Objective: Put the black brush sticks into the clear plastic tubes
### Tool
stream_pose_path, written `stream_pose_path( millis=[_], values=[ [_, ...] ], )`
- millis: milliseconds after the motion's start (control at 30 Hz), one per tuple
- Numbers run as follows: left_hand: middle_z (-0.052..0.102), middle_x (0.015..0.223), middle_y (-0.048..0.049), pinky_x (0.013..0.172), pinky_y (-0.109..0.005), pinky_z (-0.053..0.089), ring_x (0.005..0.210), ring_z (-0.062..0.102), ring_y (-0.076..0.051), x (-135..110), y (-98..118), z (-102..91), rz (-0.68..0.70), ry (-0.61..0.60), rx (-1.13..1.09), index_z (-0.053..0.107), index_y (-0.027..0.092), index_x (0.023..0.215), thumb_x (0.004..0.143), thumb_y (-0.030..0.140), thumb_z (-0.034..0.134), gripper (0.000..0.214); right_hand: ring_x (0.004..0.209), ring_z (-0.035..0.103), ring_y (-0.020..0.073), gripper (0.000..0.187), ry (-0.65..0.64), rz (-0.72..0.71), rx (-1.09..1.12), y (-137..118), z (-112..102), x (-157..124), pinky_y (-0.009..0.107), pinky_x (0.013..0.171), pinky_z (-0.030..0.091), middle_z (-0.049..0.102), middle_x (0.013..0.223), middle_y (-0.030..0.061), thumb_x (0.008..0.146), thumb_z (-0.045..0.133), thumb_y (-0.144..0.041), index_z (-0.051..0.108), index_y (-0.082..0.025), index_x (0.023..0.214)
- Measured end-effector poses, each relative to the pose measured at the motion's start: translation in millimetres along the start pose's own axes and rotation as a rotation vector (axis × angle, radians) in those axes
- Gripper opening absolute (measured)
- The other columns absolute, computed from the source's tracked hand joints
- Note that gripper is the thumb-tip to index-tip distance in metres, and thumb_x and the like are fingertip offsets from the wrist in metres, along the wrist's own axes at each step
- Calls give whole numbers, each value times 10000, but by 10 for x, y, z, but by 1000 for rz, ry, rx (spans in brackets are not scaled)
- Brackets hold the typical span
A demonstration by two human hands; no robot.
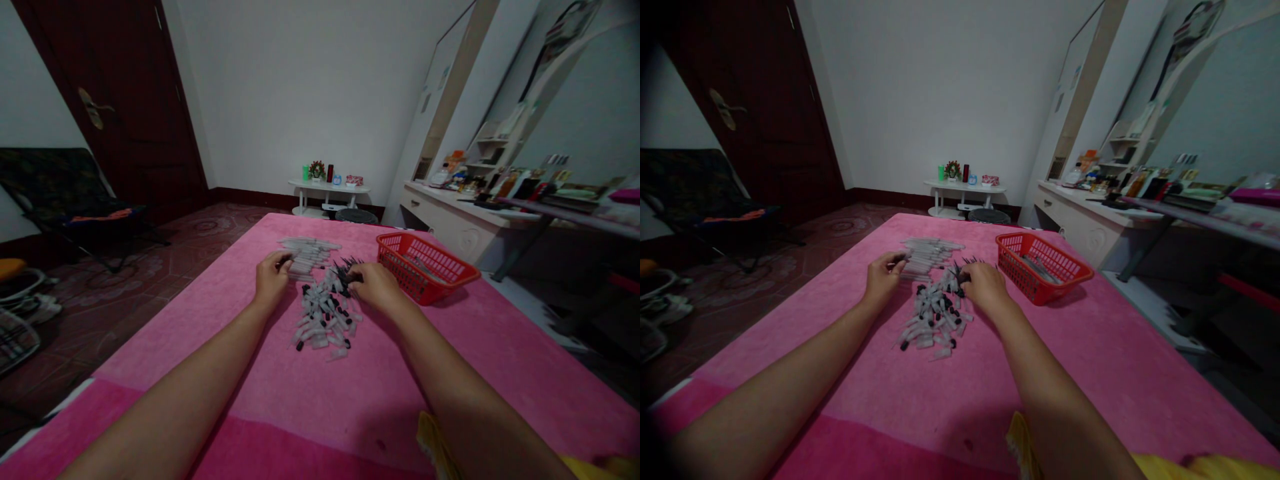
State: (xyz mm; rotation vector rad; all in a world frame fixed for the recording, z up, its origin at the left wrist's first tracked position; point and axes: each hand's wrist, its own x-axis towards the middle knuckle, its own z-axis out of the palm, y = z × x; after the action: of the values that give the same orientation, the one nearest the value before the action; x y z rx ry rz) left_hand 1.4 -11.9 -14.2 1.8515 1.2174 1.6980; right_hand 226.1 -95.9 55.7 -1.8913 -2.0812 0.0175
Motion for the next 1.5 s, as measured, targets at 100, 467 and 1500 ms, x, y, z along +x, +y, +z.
stream_pose_path(
  millis=[100,467,1500],
  values=[
    [689,928,-51,791,-302,498,868,631,-174,5,-16,0,-13,10,-4,684,160,926,753,155,549,220,852,629,179,191,-44,-15,-63,28,107,-10,237,634,371,718,896,13,687,637,-204,721,-264,848],
    [650,869,-49,780,-307,464,873,578,-186,-104,209,13,305,-234,241,672,188,919,805,141,522,195,806,629,188,149,13,47,28,-9,237,15,243,632,392,711,853,50,692,636,-217,703,-213,825],
    [633,914,-67,753,-295,464,874,581,-188,-204,381,32,423,-452,316,671,202,1021,836,177,531,234,741,636,158,147,250,-106,460,-165,232,12,246,696,454,711,804,30,711,611,-150,691,-180,831]
  ],
)
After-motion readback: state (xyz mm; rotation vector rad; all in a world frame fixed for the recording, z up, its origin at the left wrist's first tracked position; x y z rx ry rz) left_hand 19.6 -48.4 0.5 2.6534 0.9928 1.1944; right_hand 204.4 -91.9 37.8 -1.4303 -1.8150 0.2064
